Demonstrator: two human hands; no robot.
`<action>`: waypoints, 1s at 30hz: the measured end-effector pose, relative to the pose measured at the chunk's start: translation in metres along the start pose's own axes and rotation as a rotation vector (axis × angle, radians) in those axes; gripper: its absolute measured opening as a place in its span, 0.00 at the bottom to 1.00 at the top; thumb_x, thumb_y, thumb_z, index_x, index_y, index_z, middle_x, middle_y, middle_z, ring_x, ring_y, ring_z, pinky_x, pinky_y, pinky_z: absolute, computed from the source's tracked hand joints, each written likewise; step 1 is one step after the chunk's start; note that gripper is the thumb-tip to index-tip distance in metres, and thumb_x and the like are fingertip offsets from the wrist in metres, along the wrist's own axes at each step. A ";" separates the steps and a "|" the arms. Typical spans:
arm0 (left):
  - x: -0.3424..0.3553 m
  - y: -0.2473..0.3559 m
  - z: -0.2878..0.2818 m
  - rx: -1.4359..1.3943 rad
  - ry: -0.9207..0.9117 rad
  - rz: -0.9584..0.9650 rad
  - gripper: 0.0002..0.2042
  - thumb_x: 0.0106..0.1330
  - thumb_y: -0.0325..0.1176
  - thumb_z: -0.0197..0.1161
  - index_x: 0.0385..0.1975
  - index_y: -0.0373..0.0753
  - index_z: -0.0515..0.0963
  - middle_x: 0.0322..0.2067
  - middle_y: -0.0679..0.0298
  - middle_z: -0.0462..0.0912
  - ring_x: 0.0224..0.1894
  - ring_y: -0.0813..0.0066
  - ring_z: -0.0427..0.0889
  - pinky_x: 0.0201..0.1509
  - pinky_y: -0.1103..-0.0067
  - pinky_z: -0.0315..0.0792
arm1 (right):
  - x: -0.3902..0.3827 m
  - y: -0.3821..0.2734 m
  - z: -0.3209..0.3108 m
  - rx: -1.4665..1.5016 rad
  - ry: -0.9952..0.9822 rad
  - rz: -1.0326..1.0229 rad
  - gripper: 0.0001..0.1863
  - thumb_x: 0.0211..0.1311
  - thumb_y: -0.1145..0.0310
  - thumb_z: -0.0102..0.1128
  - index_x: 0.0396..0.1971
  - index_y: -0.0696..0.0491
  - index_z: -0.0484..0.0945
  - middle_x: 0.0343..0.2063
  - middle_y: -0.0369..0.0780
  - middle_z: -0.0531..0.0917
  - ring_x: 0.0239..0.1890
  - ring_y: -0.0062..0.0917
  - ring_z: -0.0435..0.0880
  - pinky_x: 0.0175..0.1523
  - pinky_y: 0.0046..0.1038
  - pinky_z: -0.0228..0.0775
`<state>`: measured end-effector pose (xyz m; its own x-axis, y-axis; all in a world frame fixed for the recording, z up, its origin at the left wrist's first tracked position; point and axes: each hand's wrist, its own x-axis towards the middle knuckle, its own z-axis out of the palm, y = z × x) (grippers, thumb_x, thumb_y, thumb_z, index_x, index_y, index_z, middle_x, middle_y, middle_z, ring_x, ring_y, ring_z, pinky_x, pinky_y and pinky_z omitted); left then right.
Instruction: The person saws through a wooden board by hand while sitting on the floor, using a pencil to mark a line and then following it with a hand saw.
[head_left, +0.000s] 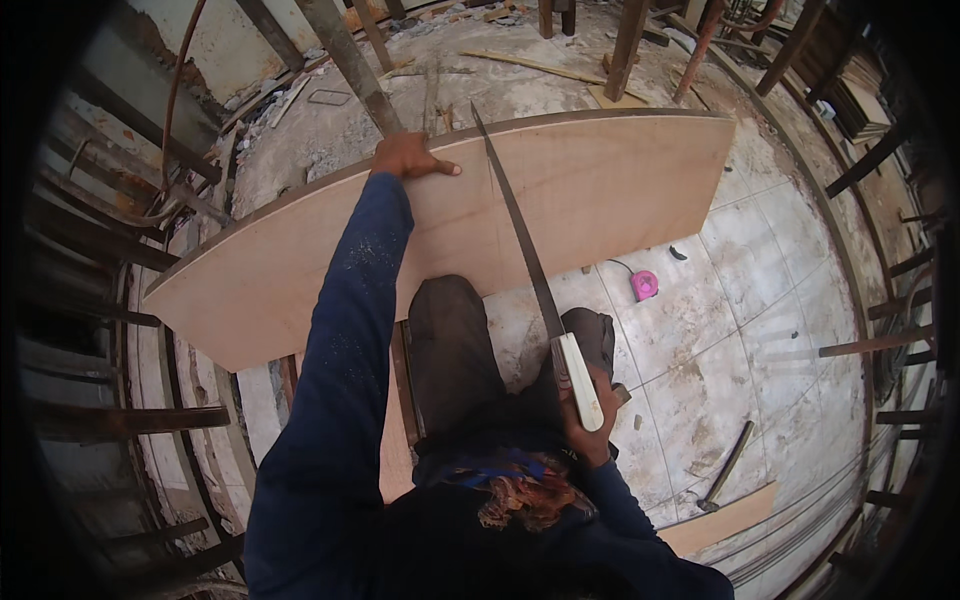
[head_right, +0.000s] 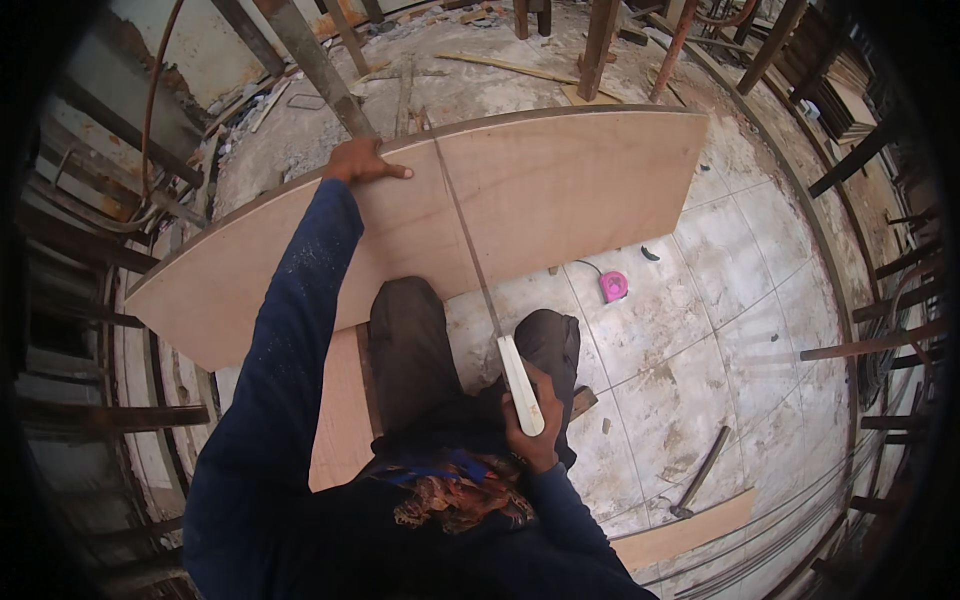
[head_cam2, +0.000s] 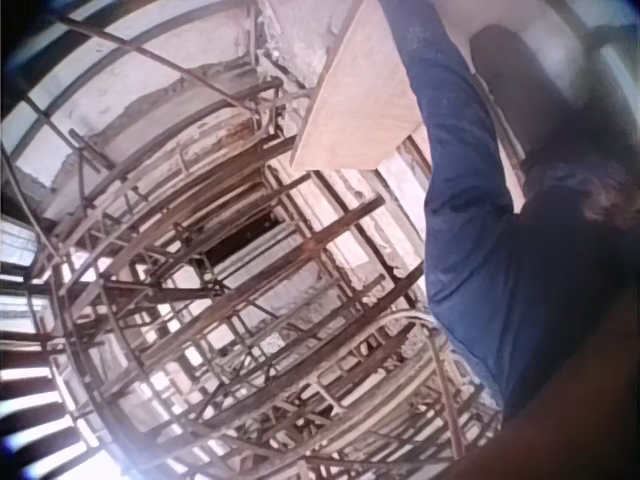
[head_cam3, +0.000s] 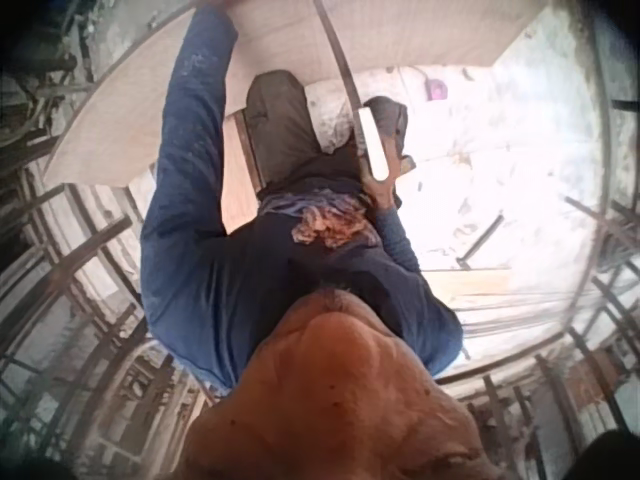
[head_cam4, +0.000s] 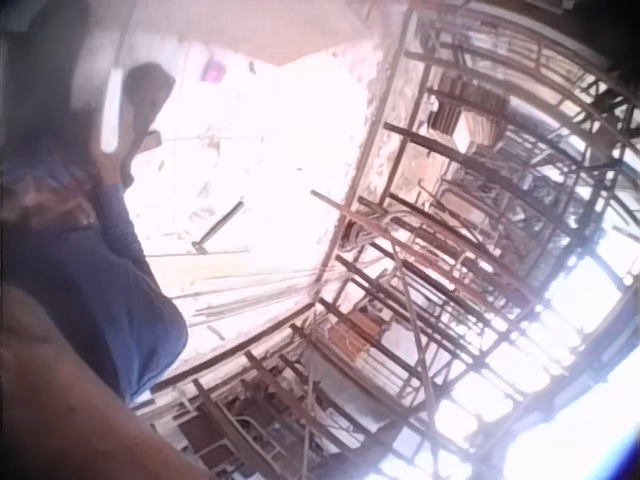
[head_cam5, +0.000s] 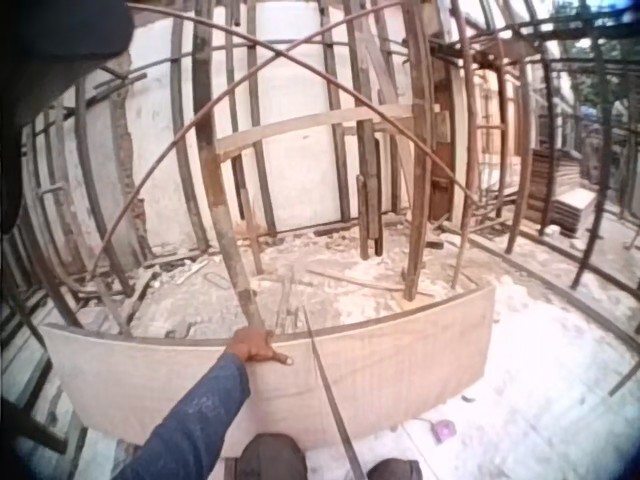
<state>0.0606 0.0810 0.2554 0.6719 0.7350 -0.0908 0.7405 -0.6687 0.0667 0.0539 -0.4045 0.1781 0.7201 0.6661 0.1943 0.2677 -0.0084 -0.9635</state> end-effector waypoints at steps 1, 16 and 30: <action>-0.001 0.002 -0.002 0.002 -0.003 -0.001 0.49 0.33 0.71 0.72 0.51 0.35 0.80 0.47 0.48 0.84 0.53 0.51 0.82 0.57 0.65 0.74 | 0.015 0.003 0.011 0.069 0.016 -0.039 0.21 0.56 0.76 0.61 0.52 0.61 0.74 0.45 0.47 0.84 0.50 0.33 0.84 0.57 0.32 0.72; 0.006 -0.007 -0.002 0.005 -0.057 -0.028 0.52 0.32 0.74 0.71 0.55 0.38 0.78 0.49 0.48 0.83 0.54 0.50 0.81 0.58 0.63 0.73 | 0.022 -0.004 0.015 0.018 -0.017 -0.023 0.22 0.57 0.77 0.59 0.54 0.61 0.73 0.45 0.49 0.85 0.51 0.30 0.84 0.57 0.29 0.72; 0.011 0.003 -0.006 -0.048 -0.172 -0.025 0.53 0.34 0.72 0.71 0.57 0.35 0.76 0.54 0.46 0.80 0.58 0.50 0.78 0.62 0.65 0.70 | 0.013 -0.004 0.004 0.000 -0.018 0.020 0.25 0.53 0.80 0.57 0.55 0.59 0.73 0.47 0.49 0.85 0.53 0.33 0.84 0.61 0.32 0.70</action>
<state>0.0702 0.0880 0.2610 0.6447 0.7184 -0.2613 0.7592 -0.6416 0.1093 0.0596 -0.3929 0.1838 0.7139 0.6790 0.1712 0.2528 -0.0219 -0.9673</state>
